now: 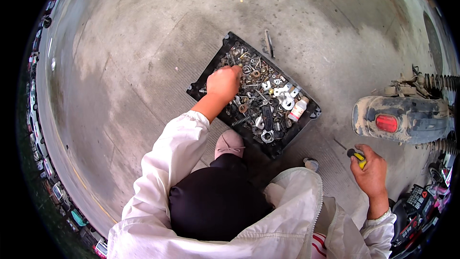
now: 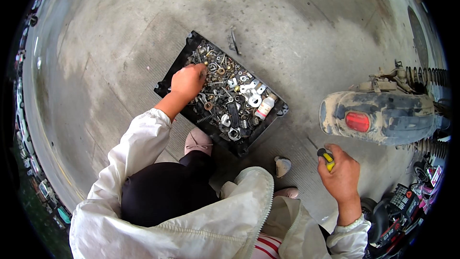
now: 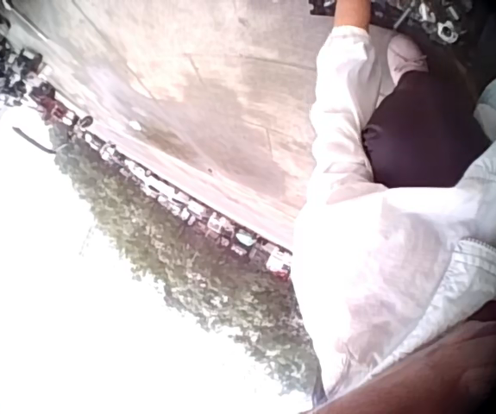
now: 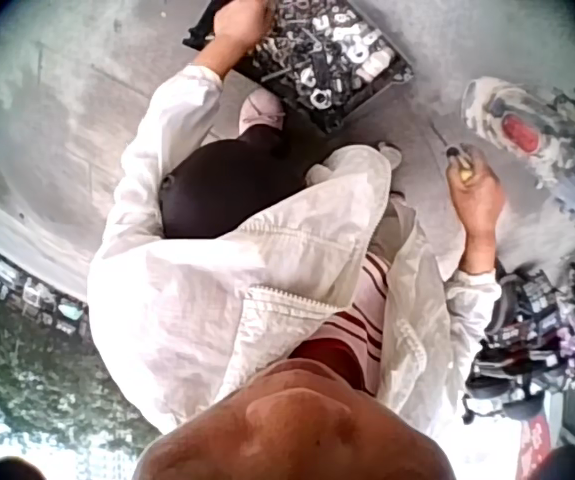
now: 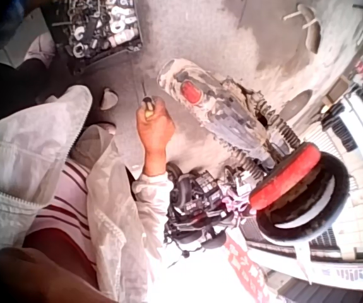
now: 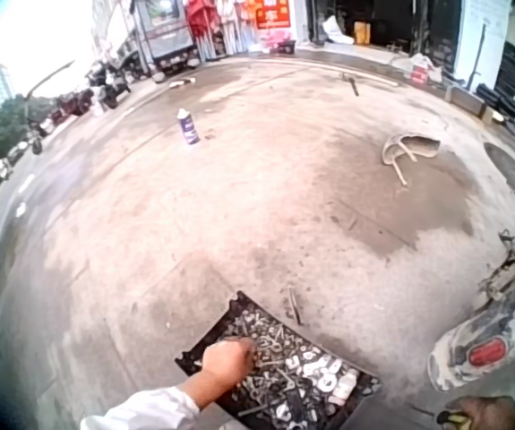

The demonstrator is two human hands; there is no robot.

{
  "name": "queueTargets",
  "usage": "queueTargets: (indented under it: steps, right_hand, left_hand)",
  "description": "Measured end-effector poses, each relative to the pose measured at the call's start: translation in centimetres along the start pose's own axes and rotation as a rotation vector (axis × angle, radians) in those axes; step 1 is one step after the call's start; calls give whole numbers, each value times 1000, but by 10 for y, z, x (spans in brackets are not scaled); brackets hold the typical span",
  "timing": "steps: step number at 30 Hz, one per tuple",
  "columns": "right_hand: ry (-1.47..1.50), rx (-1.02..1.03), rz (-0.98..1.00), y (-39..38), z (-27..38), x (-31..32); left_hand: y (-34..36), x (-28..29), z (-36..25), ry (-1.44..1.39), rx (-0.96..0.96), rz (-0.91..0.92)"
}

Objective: The person uses a screwdriver to adjust components on the rear wheel and suspension of a scooter. They select small parts from a tray on the floor and insert them into the wheel hub area, then continue tightening or adjusting with the screwdriver.

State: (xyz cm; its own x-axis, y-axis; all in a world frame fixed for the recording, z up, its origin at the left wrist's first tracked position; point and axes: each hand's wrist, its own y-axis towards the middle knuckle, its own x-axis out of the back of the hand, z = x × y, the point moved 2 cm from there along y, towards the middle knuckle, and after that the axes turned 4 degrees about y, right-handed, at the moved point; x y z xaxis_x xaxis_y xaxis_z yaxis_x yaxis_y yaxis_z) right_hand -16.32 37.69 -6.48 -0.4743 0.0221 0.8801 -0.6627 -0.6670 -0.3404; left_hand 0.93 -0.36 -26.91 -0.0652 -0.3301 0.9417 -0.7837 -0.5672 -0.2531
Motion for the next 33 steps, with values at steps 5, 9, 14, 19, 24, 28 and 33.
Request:
queueTargets:
  steps: [5, 9, 14, 19, 24, 28, 33]
  right_hand:
    - [-8, -7, 0, -2, -1, 0]
    - [-14, -4, 5, 0, 2, 0]
    - [-19, -11, 17, 0, 4, 0]
    - [-21, -2, 1, -1, 4, 0]
    - [-25, -8, 19, -1, 5, -1]
    - [-34, -28, 38, -1, 8, -1]
    - [-30, -12, 24, -4, 6, -1]
  left_hand:
    - [-6, 4, 14, -16, 98, -66]
    - [-8, 5, 10, -143, -78, -31]
    - [-5, -1, -9, -250, -310, 31]
    - [-3, -4, -38, -140, -408, 53]
    - [-1, -16, -59, 85, -344, 122]
    - [2, -23, -66, 122, -299, 188]
    - [2, -9, -38, -1277, 263, 515]
